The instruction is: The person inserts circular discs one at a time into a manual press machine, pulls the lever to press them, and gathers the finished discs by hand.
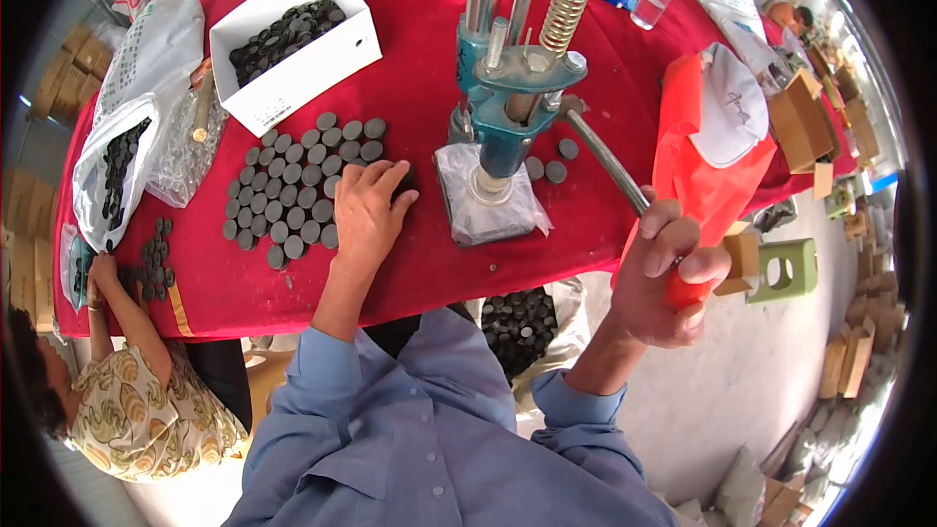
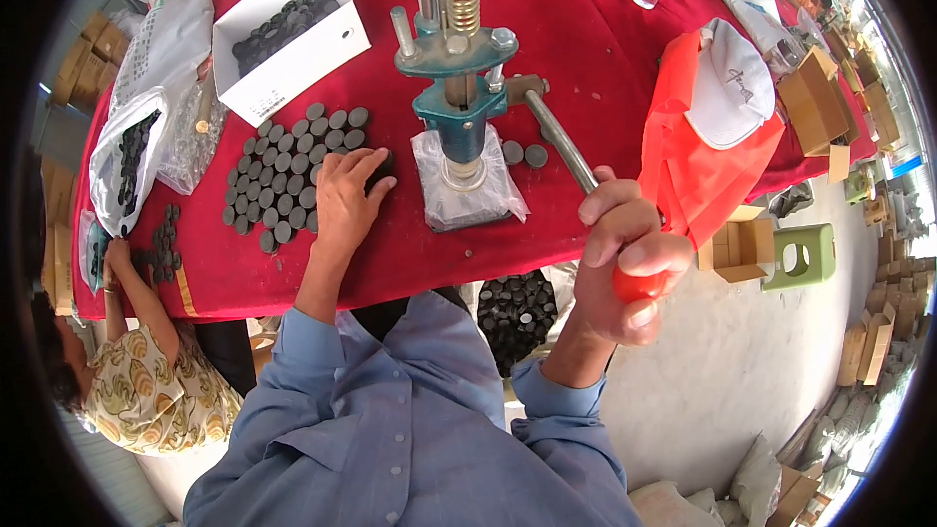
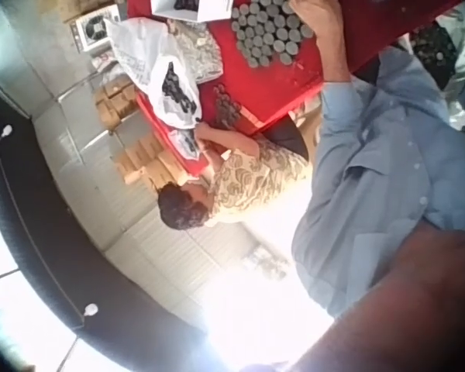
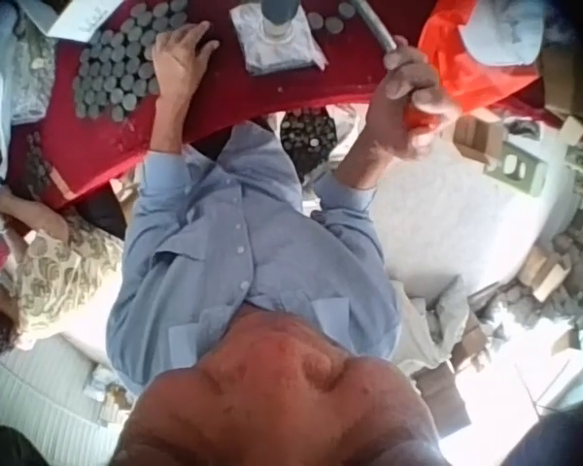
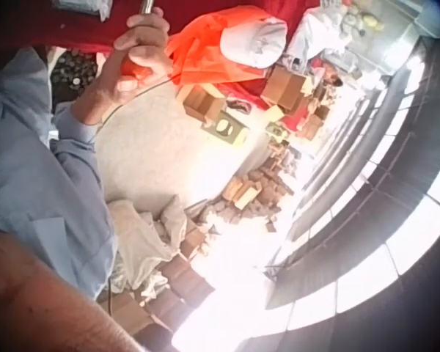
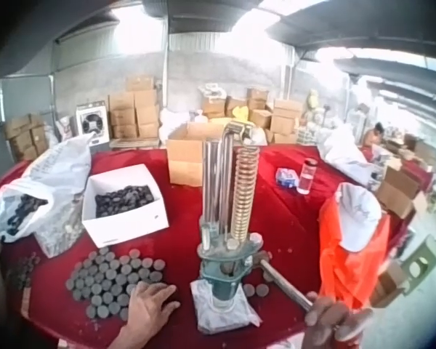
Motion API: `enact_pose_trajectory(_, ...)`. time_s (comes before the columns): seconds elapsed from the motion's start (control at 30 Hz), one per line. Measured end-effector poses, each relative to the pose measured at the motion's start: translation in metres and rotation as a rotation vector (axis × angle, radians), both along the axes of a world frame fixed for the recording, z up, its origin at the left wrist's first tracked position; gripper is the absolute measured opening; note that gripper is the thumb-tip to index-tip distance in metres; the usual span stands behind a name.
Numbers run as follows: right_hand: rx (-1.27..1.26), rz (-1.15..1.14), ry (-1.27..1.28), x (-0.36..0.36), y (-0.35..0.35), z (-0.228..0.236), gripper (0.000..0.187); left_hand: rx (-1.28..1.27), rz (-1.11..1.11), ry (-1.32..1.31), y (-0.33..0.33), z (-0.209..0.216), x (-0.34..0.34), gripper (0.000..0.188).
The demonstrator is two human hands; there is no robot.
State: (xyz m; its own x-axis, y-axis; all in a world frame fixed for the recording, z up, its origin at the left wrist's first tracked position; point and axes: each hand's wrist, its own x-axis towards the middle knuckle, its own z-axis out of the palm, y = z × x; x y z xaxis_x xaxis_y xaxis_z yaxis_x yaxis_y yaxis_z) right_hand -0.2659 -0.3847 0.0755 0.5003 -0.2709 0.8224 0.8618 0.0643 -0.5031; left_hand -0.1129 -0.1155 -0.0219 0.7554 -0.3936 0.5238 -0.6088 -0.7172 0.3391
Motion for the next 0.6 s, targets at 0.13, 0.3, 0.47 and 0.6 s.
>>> enact_pose_trajectory(0.13,-0.050,0.039,-0.001,0.013,-0.010,0.040,0.043,-0.070,-0.047,-0.032,-0.012,-0.002,0.002,0.035)
enact_pose_trajectory(0.3,0.021,0.112,0.154,0.064,-0.013,0.099,0.043,-0.359,-0.073,0.188,-0.027,0.024,-0.031,0.045)
enact_pose_trajectory(0.47,0.109,0.724,-0.020,0.144,-0.012,0.120,0.040,-0.394,-0.213,0.193,-0.065,0.020,-0.034,0.061)
enact_pose_trajectory(0.6,-0.064,0.126,0.231,0.105,-0.021,0.124,0.048,-0.354,-0.227,0.146,-0.084,0.019,-0.030,0.066)
